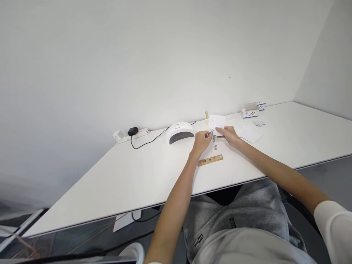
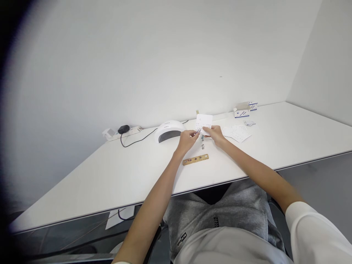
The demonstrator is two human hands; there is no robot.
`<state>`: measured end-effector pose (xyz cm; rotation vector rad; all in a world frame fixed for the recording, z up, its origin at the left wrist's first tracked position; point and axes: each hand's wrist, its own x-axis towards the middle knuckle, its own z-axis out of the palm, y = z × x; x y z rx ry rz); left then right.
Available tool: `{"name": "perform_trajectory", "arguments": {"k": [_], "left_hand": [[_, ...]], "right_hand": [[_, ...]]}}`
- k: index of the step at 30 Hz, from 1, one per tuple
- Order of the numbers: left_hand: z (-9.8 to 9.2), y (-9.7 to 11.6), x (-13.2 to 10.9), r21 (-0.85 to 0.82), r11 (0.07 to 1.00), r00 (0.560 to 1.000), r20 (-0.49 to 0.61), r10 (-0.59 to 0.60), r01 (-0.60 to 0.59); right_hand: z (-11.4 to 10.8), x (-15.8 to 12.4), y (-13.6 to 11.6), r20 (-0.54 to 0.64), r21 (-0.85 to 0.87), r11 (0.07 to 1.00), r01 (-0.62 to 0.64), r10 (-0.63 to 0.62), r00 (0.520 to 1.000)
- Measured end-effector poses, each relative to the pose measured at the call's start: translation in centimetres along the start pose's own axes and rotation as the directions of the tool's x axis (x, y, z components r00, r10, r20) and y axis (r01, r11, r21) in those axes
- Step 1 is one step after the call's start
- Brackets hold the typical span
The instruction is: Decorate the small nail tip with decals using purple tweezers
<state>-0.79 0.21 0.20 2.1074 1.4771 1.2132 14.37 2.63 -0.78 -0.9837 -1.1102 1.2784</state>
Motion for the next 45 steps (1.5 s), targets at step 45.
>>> {"name": "perform_trajectory", "arguments": {"k": [45], "left_hand": [[0.2, -0.3, 0.1, -0.014, 1.0, 1.0, 0.001, -0.008, 0.008]], "right_hand": [[0.2, -0.5, -0.6, -0.023, -0.074, 0.997, 0.037, -0.039, 0.999]]}}
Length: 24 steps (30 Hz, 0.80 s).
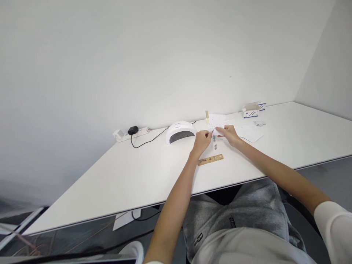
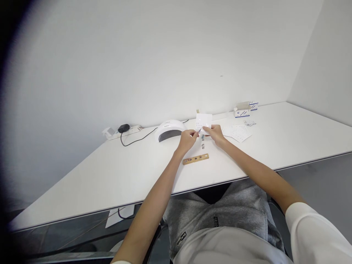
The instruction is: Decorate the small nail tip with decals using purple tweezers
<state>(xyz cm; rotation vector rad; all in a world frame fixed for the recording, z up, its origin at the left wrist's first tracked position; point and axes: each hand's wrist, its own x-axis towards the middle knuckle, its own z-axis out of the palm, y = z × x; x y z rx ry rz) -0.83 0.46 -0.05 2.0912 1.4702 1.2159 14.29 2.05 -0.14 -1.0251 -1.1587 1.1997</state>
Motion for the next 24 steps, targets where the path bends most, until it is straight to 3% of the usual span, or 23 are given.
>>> {"name": "perform_trajectory", "arguments": {"k": [24], "left_hand": [[-0.71, 0.5, 0.09, -0.006, 0.999, 0.999, -0.023, -0.045, 0.045]], "right_hand": [[-0.44, 0.38, 0.04, -0.043, -0.068, 0.997, 0.027, -0.03, 0.999]]}}
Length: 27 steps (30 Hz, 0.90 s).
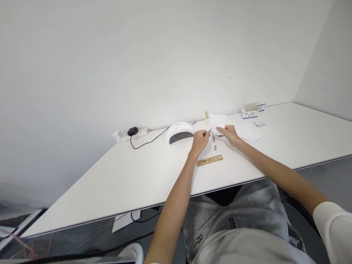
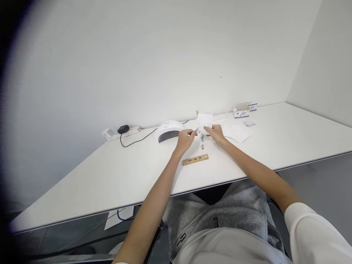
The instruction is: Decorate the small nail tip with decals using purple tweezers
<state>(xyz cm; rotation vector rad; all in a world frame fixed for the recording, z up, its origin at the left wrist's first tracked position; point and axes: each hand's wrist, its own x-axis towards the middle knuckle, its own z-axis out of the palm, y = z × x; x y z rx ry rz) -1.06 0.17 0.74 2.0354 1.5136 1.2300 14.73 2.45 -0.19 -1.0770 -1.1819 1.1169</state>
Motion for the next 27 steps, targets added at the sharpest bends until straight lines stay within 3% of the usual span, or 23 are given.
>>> {"name": "perform_trajectory", "arguments": {"k": [12, 27], "left_hand": [[-0.1, 0.2, -0.1, -0.054, 0.998, 1.0, 0.003, 0.029, -0.029], [0.6, -1.4, 0.5, 0.029, 0.996, 0.995, -0.039, 0.088, -0.087]], "right_hand": [[-0.6, 0.8, 0.1, -0.053, 0.01, 0.999, -0.038, 0.038, 0.998], [-0.9, 1.3, 0.6, 0.003, 0.016, 1.0, -0.02, 0.02, 1.0]]}}
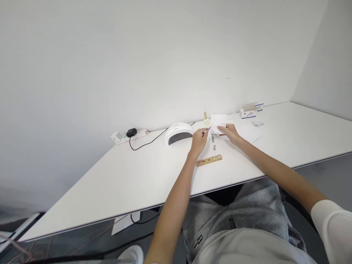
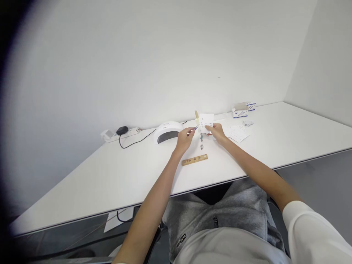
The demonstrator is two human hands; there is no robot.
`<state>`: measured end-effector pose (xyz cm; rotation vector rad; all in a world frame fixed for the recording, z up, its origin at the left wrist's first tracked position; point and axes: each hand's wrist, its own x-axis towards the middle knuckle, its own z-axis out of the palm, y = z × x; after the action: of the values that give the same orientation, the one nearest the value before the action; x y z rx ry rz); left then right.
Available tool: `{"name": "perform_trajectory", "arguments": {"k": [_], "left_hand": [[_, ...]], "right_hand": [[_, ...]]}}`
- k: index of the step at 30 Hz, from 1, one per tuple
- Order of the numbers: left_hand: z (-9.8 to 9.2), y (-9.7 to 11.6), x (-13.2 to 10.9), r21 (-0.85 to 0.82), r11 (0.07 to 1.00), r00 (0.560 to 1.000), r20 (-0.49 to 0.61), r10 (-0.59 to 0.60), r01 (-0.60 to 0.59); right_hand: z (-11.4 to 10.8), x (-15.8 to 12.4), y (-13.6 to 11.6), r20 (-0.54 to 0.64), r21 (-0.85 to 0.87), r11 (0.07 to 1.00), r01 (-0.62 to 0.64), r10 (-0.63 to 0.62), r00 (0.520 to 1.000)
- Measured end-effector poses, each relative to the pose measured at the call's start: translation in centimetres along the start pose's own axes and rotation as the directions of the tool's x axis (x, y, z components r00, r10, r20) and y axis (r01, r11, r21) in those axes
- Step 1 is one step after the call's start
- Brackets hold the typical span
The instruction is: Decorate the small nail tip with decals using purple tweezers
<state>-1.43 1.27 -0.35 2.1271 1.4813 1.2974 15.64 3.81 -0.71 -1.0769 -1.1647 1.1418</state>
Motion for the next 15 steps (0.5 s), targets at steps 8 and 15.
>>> {"name": "perform_trajectory", "arguments": {"k": [8, 15], "left_hand": [[0.27, 0.24, -0.27, 0.05, 0.999, 0.998, 0.06, -0.021, 0.018], [0.34, 0.71, -0.48, 0.108, 0.994, 0.998, 0.054, -0.032, 0.026]], "right_hand": [[-0.01, 0.06, 0.26, 0.059, -0.005, 0.999, 0.043, -0.042, 0.997], [0.27, -0.29, 0.14, 0.072, -0.113, 0.99, 0.085, -0.077, 0.994]]}}
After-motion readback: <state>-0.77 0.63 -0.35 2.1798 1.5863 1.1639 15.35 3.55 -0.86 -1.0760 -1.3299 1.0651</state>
